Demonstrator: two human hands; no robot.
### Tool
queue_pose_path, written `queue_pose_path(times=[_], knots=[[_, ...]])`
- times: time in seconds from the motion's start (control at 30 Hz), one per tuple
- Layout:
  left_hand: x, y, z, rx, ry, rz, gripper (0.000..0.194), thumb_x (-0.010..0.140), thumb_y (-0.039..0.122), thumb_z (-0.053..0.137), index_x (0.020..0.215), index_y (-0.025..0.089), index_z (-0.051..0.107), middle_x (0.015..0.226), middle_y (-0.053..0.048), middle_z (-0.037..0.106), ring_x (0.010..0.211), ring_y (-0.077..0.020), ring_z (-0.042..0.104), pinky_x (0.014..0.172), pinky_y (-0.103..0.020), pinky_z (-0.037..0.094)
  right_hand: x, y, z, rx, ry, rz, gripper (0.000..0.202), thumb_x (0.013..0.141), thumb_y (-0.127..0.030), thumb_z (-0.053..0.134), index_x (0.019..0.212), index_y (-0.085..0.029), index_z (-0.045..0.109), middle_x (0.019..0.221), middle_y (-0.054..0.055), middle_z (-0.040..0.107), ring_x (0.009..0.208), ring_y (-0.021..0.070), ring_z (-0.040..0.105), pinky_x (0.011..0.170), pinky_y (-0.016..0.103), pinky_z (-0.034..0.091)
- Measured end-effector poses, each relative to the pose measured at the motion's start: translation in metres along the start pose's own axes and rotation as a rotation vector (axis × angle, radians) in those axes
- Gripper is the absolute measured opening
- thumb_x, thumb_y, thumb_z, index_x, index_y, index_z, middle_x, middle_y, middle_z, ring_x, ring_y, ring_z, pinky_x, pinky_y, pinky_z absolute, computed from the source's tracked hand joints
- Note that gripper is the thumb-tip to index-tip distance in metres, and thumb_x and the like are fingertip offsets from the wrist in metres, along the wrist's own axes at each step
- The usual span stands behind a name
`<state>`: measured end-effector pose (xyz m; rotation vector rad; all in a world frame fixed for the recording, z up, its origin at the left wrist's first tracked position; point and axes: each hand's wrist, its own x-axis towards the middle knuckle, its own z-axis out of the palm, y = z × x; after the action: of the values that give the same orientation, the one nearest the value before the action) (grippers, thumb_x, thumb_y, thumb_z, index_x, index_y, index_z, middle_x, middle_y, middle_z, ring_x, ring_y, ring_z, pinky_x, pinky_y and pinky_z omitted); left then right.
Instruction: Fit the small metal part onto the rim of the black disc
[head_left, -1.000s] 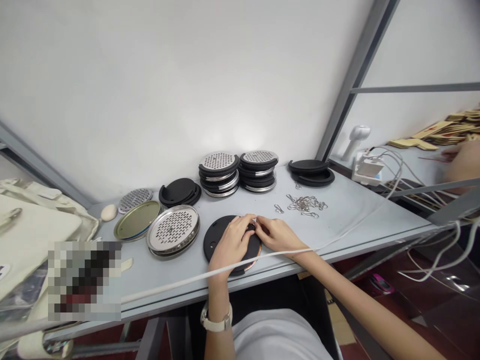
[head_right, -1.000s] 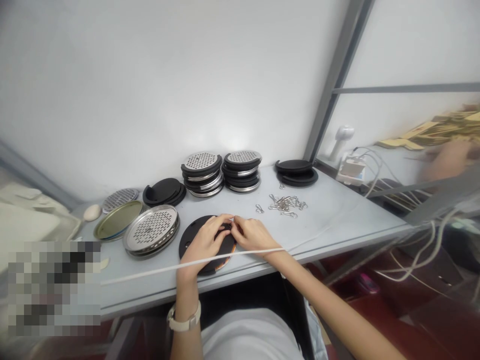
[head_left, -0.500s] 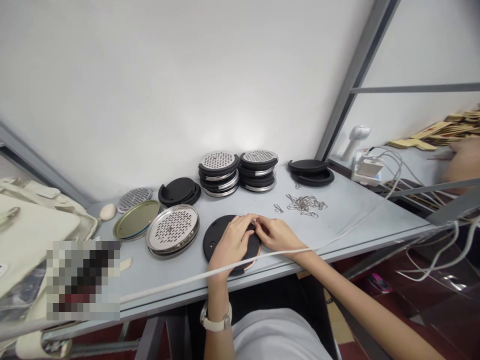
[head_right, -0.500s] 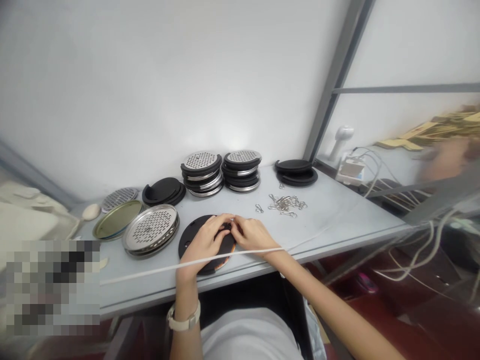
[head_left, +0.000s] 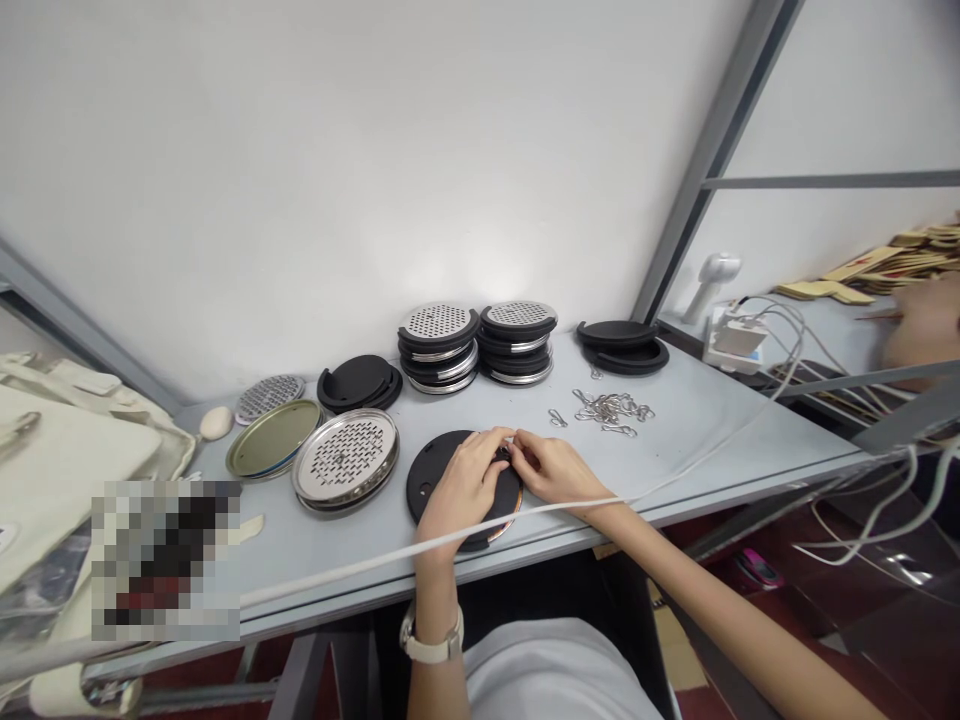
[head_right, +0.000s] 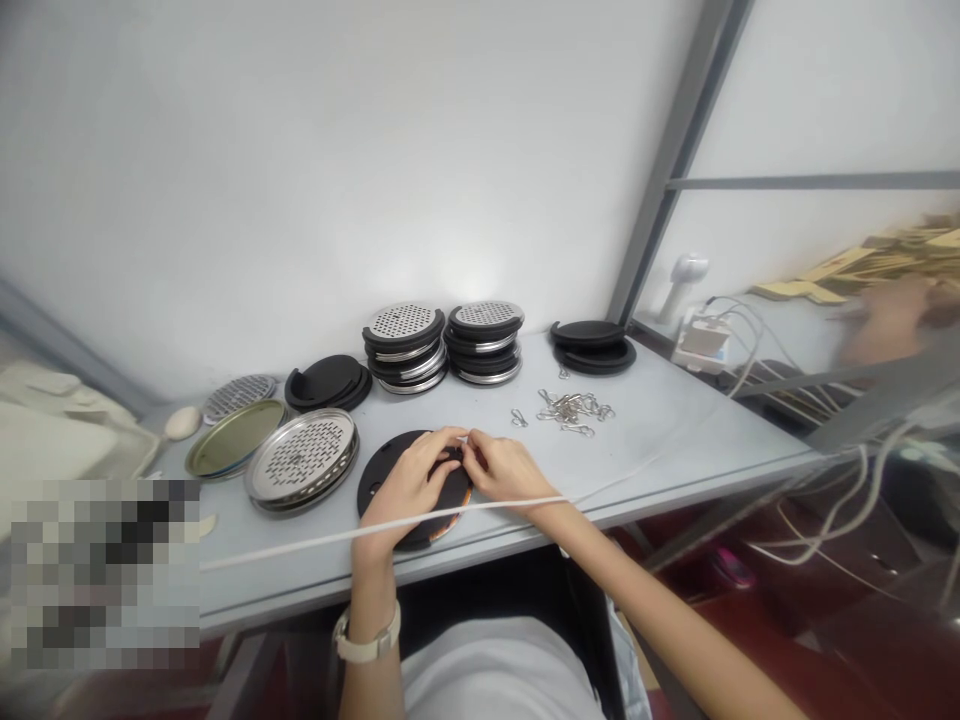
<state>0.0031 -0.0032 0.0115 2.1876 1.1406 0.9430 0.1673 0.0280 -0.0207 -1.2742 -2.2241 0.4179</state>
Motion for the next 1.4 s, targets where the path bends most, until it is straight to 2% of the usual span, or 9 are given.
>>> queue_pose_path(times=[0.33,0.5,0.67,0.83,1.0,1.13,1.4], knots=[[-0.0006,-0.0065,0.0018,0.016,0.033,-0.07,0.035,0.087,0.008,0.044,0.117,0.025,0.05,0.104,-0.004,0.059,0.104,-0.0186,0.054,0.093,-0.035,0.043,0.0004,0.0012,-0.0024,0.059,0.019,0.023,0.021,0.093,-0.029,0.036,0.078,-0.02,0.046,0.061,-0.002,0.052,0.049,0.0112,0.047,0.051,0.021,0.029],[-0.0018,-0.0075,0.0034,0.014,0.056,-0.101,0.037,0.087,0.011,0.048,0.12,0.025,0.046,0.118,-0.003,0.053,0.097,-0.0162,0.057,0.09,-0.033,0.045,0.0015,0.0018,-0.0013,0.121,0.074,0.036,0.02,0.094,-0.031,0.032,0.081,-0.021,0.043,0.063,-0.002,0.052,0.054,0.013,0.051,0.055,0.022,0.033],[-0.0019,-0.0062,0.0042,0.021,0.049,-0.116,0.037,0.086,0.014,0.051,0.121,0.025,0.045,0.118,-0.004,0.052,0.094,-0.0171,0.059,0.086,-0.033,0.047,0.0016,-0.0004,-0.0014,0.231,-0.017,0.009,0.018,0.096,-0.03,0.026,0.097,-0.02,0.04,0.064,-0.002,0.052,0.055,0.0146,0.054,0.055,0.022,0.036],[-0.0019,-0.0049,0.0037,0.021,0.049,-0.117,0.035,0.087,0.015,0.05,0.12,0.024,0.045,0.116,-0.004,0.053,0.093,-0.0168,0.059,0.085,-0.033,0.047,0.0019,-0.0007,0.0005,0.074,-0.089,-0.003,0.021,0.095,-0.028,0.028,0.103,-0.019,0.046,0.063,-0.001,0.056,0.054,0.0158,0.055,0.054,0.022,0.033],[-0.0001,-0.0046,0.0038,0.029,0.045,-0.07,0.031,0.086,0.012,0.048,0.115,0.023,0.048,0.113,-0.004,0.055,0.101,-0.018,0.055,0.089,-0.034,0.047,0.0018,0.0009,0.0004,-0.021,-0.078,-0.034,0.027,0.095,-0.026,0.03,0.111,-0.019,0.051,0.08,0.005,0.066,0.065,0.0162,0.061,0.06,0.022,0.035],[0.0007,-0.0058,0.0042,0.057,0.046,-0.049,0.028,0.086,0.012,0.049,0.112,0.022,0.051,0.106,-0.004,0.058,0.101,-0.0185,0.054,0.09,-0.035,0.046,0.0015,0.0025,-0.0014,-0.047,-0.08,-0.031,0.025,0.094,-0.025,0.033,0.1,-0.018,0.056,0.079,0.005,0.067,0.065,0.0154,0.061,0.06,0.022,0.035],[-0.0012,-0.0051,0.0041,0.077,0.016,-0.088,0.031,0.087,0.012,0.047,0.115,0.024,0.05,0.109,-0.005,0.057,0.102,-0.0196,0.055,0.09,-0.036,0.046,0.0005,0.001,-0.0043,-0.054,-0.08,-0.016,0.029,0.093,-0.027,0.034,0.084,-0.017,0.059,0.066,0.003,0.063,0.053,0.0126,0.053,0.053,0.022,0.03]])
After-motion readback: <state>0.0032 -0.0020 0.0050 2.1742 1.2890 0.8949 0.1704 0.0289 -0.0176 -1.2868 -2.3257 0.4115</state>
